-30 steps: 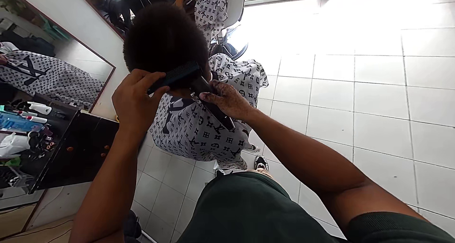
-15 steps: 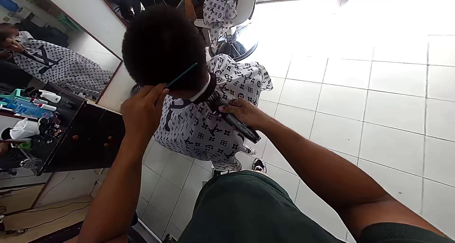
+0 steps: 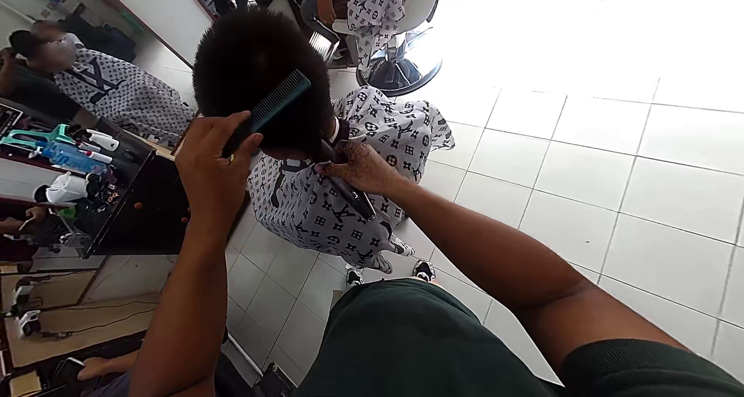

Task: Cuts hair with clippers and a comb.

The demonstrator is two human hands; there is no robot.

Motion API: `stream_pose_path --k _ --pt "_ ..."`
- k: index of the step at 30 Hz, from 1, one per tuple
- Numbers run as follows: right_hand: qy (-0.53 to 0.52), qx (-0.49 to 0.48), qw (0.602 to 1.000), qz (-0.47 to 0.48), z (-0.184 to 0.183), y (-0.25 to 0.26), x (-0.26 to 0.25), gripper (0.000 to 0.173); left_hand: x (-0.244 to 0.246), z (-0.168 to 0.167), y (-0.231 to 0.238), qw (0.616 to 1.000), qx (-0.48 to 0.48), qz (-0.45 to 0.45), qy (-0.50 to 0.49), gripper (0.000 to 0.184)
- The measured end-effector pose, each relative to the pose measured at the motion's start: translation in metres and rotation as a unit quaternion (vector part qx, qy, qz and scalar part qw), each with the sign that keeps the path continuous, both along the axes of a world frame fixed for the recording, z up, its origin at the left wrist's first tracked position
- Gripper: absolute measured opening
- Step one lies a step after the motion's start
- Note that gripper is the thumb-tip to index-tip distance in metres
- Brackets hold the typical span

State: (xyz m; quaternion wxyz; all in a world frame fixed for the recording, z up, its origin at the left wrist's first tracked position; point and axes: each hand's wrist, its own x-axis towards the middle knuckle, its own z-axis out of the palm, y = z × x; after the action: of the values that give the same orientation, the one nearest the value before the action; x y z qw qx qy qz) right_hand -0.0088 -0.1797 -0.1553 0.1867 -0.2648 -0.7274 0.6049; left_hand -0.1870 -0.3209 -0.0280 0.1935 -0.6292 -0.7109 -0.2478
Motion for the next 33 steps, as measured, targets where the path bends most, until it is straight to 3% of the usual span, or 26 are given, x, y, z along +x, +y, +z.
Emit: stream_pose_path --k 2,6,11,15,20,22,24,26,28,31,33 --pt "0.017 0.026 1.000 0.000 0.000 -0.002 0.002 0.038 0.002 -0.004 -0.001 1.000 -0.011 0.007 -0.003 0.031" --pt "-0.072 0.014 0.997 0.003 0.005 0.004 0.006 0.043 0.001 -0.007 -0.003 1.000 -0.017 0.020 0.009 0.030" --pt "0.065 0.076 0.995 -0.015 0.004 -0.006 0.000 0.045 0.001 -0.011 -0.003 0.999 -0.025 0.020 0.007 0.030" --pt "-0.043 0.048 0.998 -0.019 0.003 0.002 0.004 0.044 0.001 -0.009 -0.003 1.000 -0.019 0.022 0.007 0.030" --pt "0.112 0.073 0.991 -0.003 0.002 -0.012 0.007 0.044 0.002 -0.016 0.002 1.000 0.016 0.006 0.010 0.030" --pt "0.080 0.012 0.997 0.012 -0.010 -0.014 0.024 0.036 0.003 -0.022 0.002 0.999 0.032 0.001 0.028 0.029" --pt "0.029 -0.092 0.995 0.002 -0.036 -0.015 0.047 0.031 0.004 -0.036 0.000 0.999 -0.015 0.005 0.034 0.030" --pt "0.026 -0.195 0.979 -0.046 -0.047 -0.023 0.069 0.024 0.003 -0.055 -0.001 0.995 -0.089 -0.008 0.033 0.028" --pt "0.050 -0.262 0.959 -0.098 -0.049 -0.030 0.081 0.021 0.005 -0.061 -0.003 0.993 -0.100 -0.034 0.045 0.028" --pt "0.053 -0.278 0.947 -0.152 -0.044 -0.029 0.087 0.025 0.008 -0.043 -0.008 0.999 -0.025 -0.025 0.027 0.030" --pt "0.043 -0.264 0.950 -0.162 -0.040 -0.023 0.085 0.028 0.008 -0.047 -0.004 0.998 -0.051 -0.002 0.027 0.029"
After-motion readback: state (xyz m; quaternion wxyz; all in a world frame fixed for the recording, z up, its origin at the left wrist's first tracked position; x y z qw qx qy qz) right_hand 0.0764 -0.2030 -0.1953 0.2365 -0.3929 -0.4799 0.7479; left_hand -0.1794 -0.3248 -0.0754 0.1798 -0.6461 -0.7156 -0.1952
